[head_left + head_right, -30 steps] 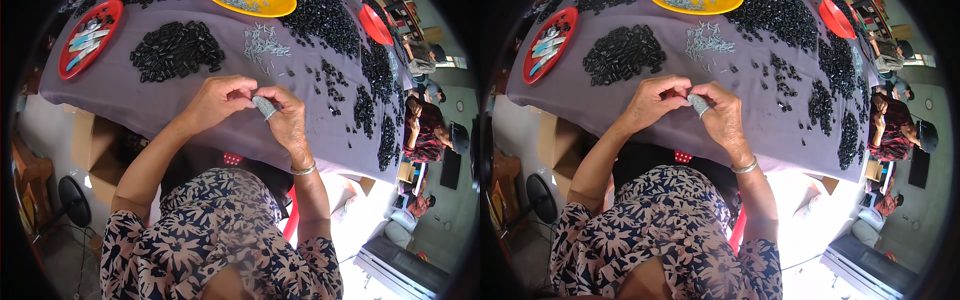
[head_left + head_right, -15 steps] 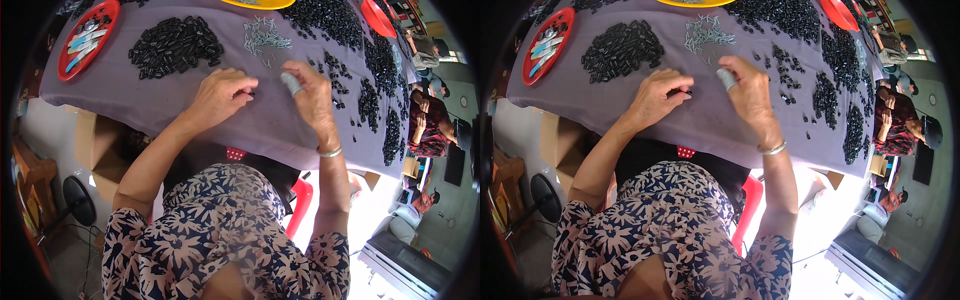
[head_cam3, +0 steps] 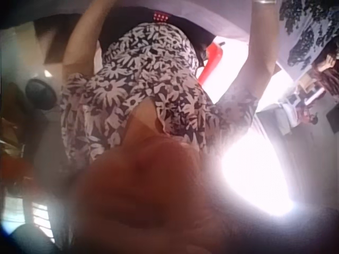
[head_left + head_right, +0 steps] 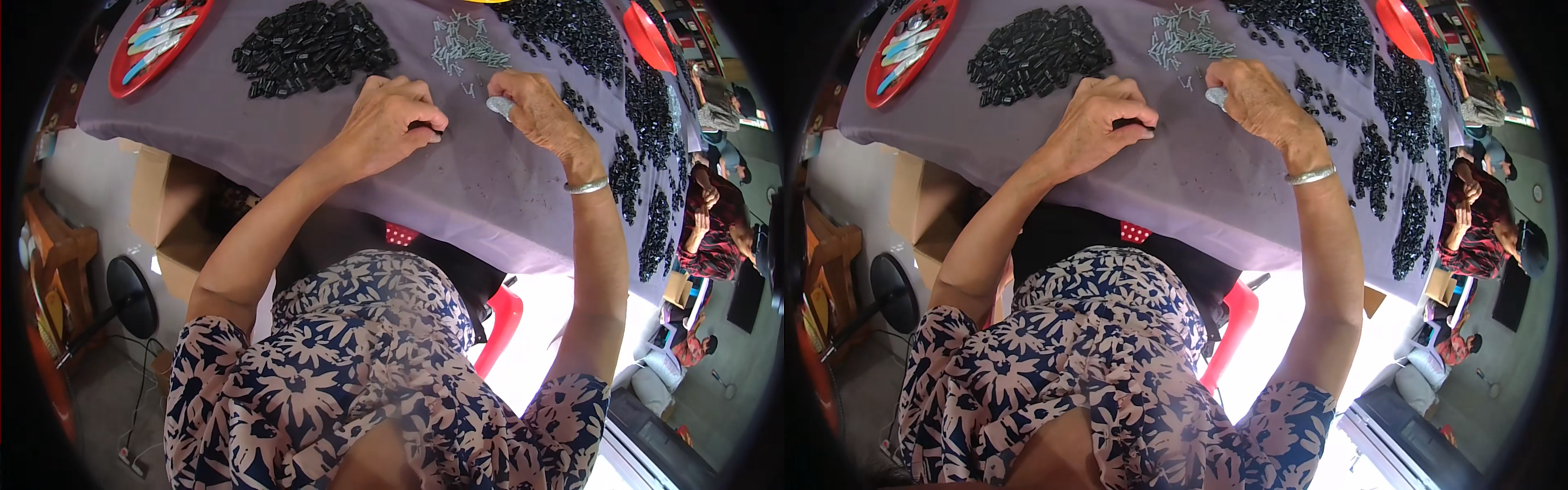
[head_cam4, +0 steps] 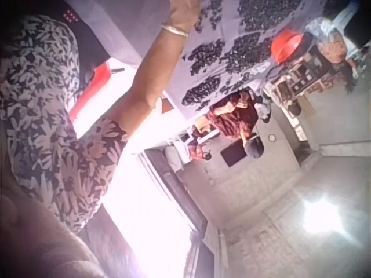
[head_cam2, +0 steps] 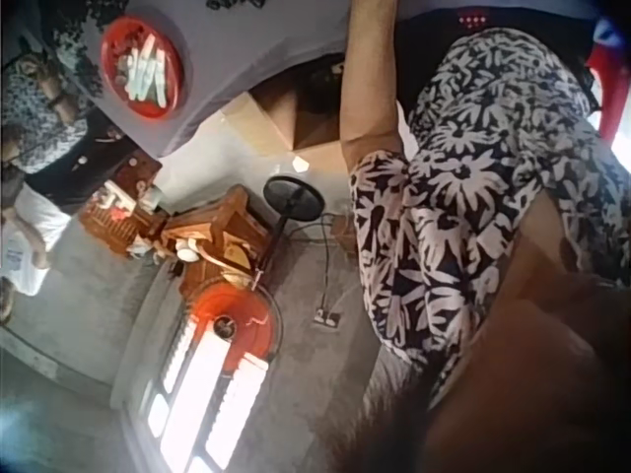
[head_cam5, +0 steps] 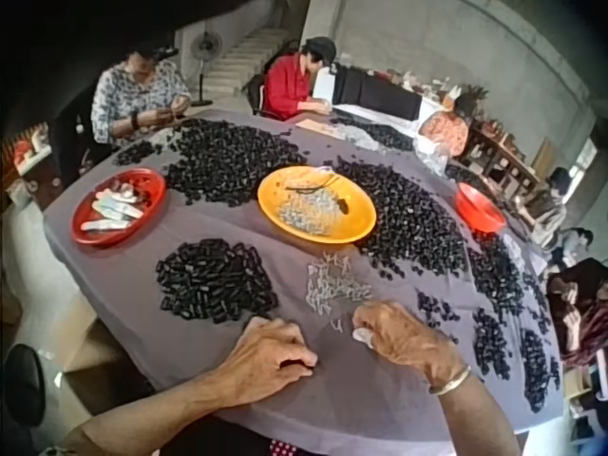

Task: Manually assembling small plastic and metal components at a workstation.

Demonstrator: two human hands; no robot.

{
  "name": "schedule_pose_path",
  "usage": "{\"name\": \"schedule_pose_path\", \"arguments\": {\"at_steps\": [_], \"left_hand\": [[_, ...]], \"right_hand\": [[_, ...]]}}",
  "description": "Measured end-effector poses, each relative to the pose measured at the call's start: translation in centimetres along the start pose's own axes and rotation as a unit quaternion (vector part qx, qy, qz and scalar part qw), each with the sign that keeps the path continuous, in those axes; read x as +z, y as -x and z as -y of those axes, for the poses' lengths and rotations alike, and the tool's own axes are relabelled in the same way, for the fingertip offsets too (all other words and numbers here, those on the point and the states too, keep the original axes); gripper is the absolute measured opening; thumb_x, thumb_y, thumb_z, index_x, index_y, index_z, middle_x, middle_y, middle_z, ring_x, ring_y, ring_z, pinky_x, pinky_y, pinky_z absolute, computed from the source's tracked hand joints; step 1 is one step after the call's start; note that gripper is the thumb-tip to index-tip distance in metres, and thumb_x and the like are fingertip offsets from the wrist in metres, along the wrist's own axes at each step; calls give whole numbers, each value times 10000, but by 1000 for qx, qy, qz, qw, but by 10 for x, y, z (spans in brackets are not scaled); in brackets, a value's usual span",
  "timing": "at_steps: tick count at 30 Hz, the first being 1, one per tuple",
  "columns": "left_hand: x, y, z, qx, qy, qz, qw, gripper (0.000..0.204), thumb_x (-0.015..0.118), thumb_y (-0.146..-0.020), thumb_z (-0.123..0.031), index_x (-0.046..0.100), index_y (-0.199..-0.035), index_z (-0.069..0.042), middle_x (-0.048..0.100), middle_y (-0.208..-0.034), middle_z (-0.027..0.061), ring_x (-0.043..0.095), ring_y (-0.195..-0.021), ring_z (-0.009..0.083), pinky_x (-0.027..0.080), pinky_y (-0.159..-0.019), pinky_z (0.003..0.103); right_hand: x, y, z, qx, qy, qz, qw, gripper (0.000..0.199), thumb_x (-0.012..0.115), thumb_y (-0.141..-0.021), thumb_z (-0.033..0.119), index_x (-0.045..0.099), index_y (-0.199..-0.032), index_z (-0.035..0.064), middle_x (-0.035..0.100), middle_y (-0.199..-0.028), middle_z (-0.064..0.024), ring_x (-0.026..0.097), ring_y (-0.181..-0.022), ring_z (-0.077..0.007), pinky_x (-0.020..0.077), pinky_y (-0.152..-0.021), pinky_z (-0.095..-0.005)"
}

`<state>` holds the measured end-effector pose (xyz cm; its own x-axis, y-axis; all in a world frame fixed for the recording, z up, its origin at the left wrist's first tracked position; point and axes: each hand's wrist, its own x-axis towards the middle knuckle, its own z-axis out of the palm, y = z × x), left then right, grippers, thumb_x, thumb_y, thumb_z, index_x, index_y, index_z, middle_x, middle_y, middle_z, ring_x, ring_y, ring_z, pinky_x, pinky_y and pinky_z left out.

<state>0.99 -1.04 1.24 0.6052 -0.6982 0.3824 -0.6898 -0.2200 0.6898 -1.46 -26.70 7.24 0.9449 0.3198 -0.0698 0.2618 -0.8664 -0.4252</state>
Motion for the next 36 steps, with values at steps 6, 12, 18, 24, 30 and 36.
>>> {"name": "schedule_pose_path", "arguments": {"at_steps": [6,12,18,24,30,36], "left_hand": [[3,-1,-1,16,-10,-11,1000,112,738,-769,-86,704,-874,-109,614,-832,-17,565,-838,168,361,-901,346],[1,0,1,21,9,-13,1000,109,716,-747,-80,725,-855,-92,603,-827,11,566,-869,181,372,-839,352],[-4,3,1,22,12,15,1000,146,740,-764,-72,712,-907,-81,602,-870,10,552,-868,178,371,-856,328],[-2,2,0,9,19,10,1000,99,719,-754,-106,727,-852,-94,603,-841,1,557,-895,178,366,-823,353],[-2,1,0,9,22,19,1000,124,743,-757,-68,705,-875,-78,597,-851,1,552,-862,171,362,-845,335],[-3,2,5,7,31,15,999,99,739,-765,-91,706,-857,-77,599,-848,1,553,-872,174,362,-857,335]], "right_hand": [[8,15,2,-6,-53,-66,996,180,639,-800,-38,608,-975,-9,617,-778,-94,608,-724,-205,477,-666,-302],[-15,18,-14,26,-168,-102,980,210,590,-837,-131,632,-1002,-8,619,-873,7,588,-796,-76,490,-721,-245],[-18,12,-3,-7,-137,-93,986,221,619,-821,-149,660,-977,1,621,-881,-2,601,-829,-96,495,-748,-239],[-2,-9,8,-64,-58,-52,995,221,633,-790,-124,649,-965,10,614,-831,-61,610,-772,-153,497,-714,-284],[-6,-14,3,3,-68,28,997,217,560,-737,-131,615,-916,-22,612,-789,-75,591,-741,-155,481,-690,-289],[3,-2,19,51,-12,18,998,118,628,-780,-81,609,-886,-33,603,-750,-34,530,-641,-119,457,-617,-262]]}}
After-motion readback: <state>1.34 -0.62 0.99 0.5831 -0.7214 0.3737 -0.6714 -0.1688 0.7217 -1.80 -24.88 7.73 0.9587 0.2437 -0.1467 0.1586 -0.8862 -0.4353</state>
